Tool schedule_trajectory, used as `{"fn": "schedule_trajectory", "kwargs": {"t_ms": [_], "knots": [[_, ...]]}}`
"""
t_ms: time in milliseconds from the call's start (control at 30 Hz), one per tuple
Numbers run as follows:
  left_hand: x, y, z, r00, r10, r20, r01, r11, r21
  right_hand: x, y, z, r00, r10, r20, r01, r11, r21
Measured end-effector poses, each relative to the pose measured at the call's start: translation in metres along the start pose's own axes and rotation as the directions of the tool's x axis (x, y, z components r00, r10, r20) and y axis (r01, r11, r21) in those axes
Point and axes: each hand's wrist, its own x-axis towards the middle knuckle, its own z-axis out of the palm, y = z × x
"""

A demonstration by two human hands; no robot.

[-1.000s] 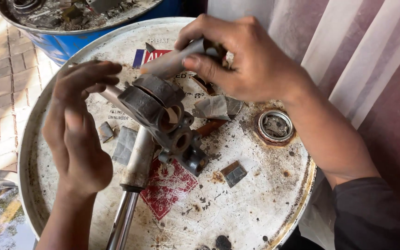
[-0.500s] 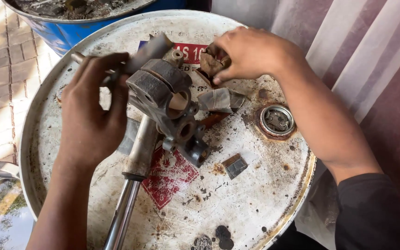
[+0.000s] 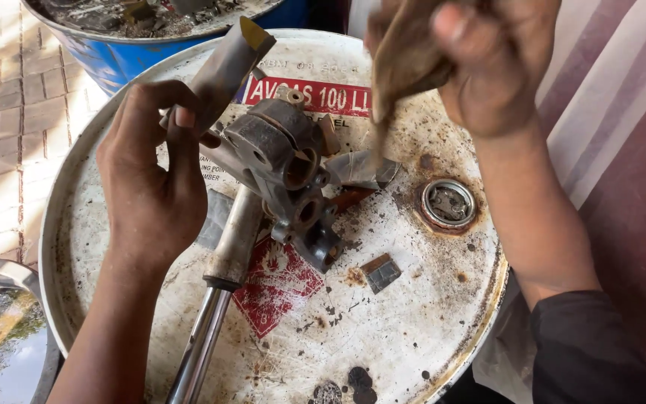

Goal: Cleaning a metal bracket using an abrasive tool and a cloth on top of a barrel workbench.

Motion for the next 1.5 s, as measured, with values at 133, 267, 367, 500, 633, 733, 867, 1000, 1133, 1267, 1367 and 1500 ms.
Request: {"fn": "schedule_trajectory", "kwargs": {"t_ms": [133, 267, 367, 500, 633, 733, 867, 1000, 1133, 1267, 1367, 1500], "knots": [[0.0, -0.001, 0.0, 0.997, 0.064, -0.038, -0.064, 0.998, -0.007, -0.001, -0.03, 0.035, 0.979, -0.16, 0.128, 0.17, 0.982, -0.076], [-0.002, 0.004, 0.001, 0.994, 0.105, -0.035, -0.105, 0.994, -0.014, -0.001, -0.058, 0.057, 0.917, -0.153, 0.367, 0.279, 0.905, -0.32], [-0.001, 0.005, 0.005, 0.995, 0.099, 0.006, -0.098, 0.992, -0.085, -0.004, -0.06, 0.064, 0.806, -0.169, 0.568, 0.494, 0.721, -0.486], [-0.002, 0.022, 0.007, 0.99, 0.027, 0.138, -0.001, 0.982, -0.187, -0.013, -0.073, 0.074, 0.801, 0.034, 0.598, 0.541, 0.386, -0.747], [-0.001, 0.03, 0.004, 0.99, -0.008, 0.141, 0.031, 0.986, -0.163, -0.019, -0.077, 0.083, 0.813, 0.224, 0.537, 0.455, 0.331, -0.827], [0.001, 0.028, 0.004, 0.994, 0.042, 0.102, -0.025, 0.986, -0.165, -0.01, -0.083, 0.089, 0.782, 0.408, 0.471, 0.375, 0.295, -0.879], [0.0, 0.033, 0.0, 0.995, 0.051, 0.091, -0.037, 0.988, -0.149, -0.006, -0.07, 0.1, 0.667, 0.628, 0.401, 0.244, 0.325, -0.914], [0.001, 0.037, 0.0, 0.992, 0.078, 0.1, -0.071, 0.995, -0.071, 0.0, -0.069, 0.095, 0.631, 0.631, 0.45, 0.081, 0.524, -0.848], [0.002, 0.033, -0.001, 0.99, 0.115, 0.086, -0.114, 0.993, -0.017, 0.002, -0.089, 0.089, 0.63, 0.562, 0.535, 0.106, 0.62, -0.777], [0.001, 0.034, -0.001, 0.991, 0.062, 0.115, -0.057, 0.997, -0.047, -0.005, -0.102, 0.079, 0.663, 0.529, 0.53, 0.14, 0.607, -0.782], [0.0, 0.031, -0.002, 0.992, 0.062, 0.111, -0.057, 0.997, -0.047, 0.008, -0.094, 0.081, 0.645, 0.533, 0.548, 0.069, 0.674, -0.736], [0.0, 0.03, -0.002, 0.989, 0.097, 0.109, -0.094, 0.995, -0.029, 0.012, -0.085, 0.087, 0.566, 0.711, 0.416, -0.027, 0.521, -0.853]]}}
